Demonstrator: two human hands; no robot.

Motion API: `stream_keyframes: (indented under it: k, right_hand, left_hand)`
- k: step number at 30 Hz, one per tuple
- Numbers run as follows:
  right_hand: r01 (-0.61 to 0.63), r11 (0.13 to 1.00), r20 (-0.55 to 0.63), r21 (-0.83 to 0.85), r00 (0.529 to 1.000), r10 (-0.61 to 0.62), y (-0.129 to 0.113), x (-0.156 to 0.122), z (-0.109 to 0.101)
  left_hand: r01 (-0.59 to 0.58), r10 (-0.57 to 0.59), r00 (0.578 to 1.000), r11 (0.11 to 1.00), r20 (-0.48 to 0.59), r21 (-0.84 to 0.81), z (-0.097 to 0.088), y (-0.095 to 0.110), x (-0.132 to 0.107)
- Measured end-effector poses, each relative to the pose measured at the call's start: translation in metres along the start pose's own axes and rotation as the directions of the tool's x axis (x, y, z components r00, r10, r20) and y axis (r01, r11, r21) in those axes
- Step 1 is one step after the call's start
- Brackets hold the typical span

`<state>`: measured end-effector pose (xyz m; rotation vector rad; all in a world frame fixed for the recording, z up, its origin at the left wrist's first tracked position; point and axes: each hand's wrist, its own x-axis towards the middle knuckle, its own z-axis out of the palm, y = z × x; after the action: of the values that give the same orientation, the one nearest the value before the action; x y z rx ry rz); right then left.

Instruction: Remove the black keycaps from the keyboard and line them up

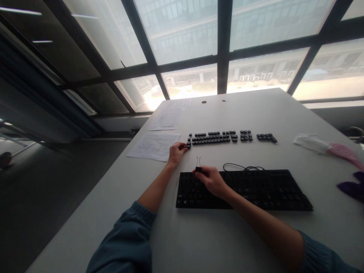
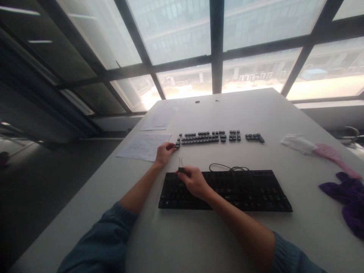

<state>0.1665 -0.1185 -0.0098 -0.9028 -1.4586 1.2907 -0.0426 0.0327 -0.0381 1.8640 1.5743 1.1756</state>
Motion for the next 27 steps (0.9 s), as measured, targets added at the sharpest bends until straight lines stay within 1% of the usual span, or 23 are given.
stream_keyframes:
  k: [4, 6, 8, 11, 15, 18, 20, 22, 25, 27]
  right_hand:
    - [0.005, 0.999, -0.008, 0.045, 1.0, -0.005, -0.001, 0.001, -0.001]
    - [0.042, 0.998, -0.015, 0.045, 0.999, -0.041, -0.003, 0.0, -0.001]
    - [0.092, 0.996, -0.004, 0.008, 0.996, -0.092, -0.005, 0.0, -0.001]
    - [0.155, 0.987, 0.03, -0.052, 0.988, -0.154, -0.006, -0.002, 0.0]
    - [0.198, 0.978, 0.034, -0.069, 0.98, -0.196, -0.006, -0.005, 0.002]
    - [0.209, 0.974, 0.051, -0.089, 0.977, -0.205, -0.009, -0.007, 0.003]
    - [0.203, 0.975, 0.059, -0.095, 0.978, -0.198, -0.011, -0.008, 0.004]
    - [0.192, 0.976, 0.048, -0.103, 0.981, -0.188, -0.014, -0.009, 0.004]
    - [0.204, 0.97, 0.033, -0.132, 0.979, -0.201, -0.015, -0.009, 0.005]
    - [0.221, 0.965, 0.035, -0.143, 0.975, -0.218, -0.014, -0.009, 0.005]
  left_hand:
    - [0.005, -0.006, 0.996, 1.0, -0.092, -0.018, -0.008, 0.009, -0.007]
    - [-0.025, 0.022, 0.99, 1.0, -0.137, -0.016, -0.016, 0.019, -0.019]
    - [-0.063, 0.061, 0.987, 0.998, -0.147, -0.003, -0.026, 0.031, -0.037]
    - [-0.09, 0.091, 0.99, 0.996, -0.108, 0.015, -0.04, 0.048, -0.075]
    - [-0.079, 0.081, 0.995, 0.996, -0.061, 0.034, -0.055, 0.065, -0.128]
    - [-0.103, 0.103, 0.995, 0.994, 0.009, 0.039, -0.063, 0.077, -0.156]
    - [-0.128, 0.126, 0.99, 0.991, 0.059, 0.046, -0.066, 0.082, -0.168]
    - [-0.136, 0.132, 0.988, 0.989, 0.077, 0.057, -0.067, 0.085, -0.175]
    - [-0.142, 0.137, 0.987, 0.988, 0.083, 0.059, -0.065, 0.083, -0.179]
    - [-0.154, 0.148, 0.983, 0.987, 0.109, 0.047, -0.064, 0.081, -0.179]
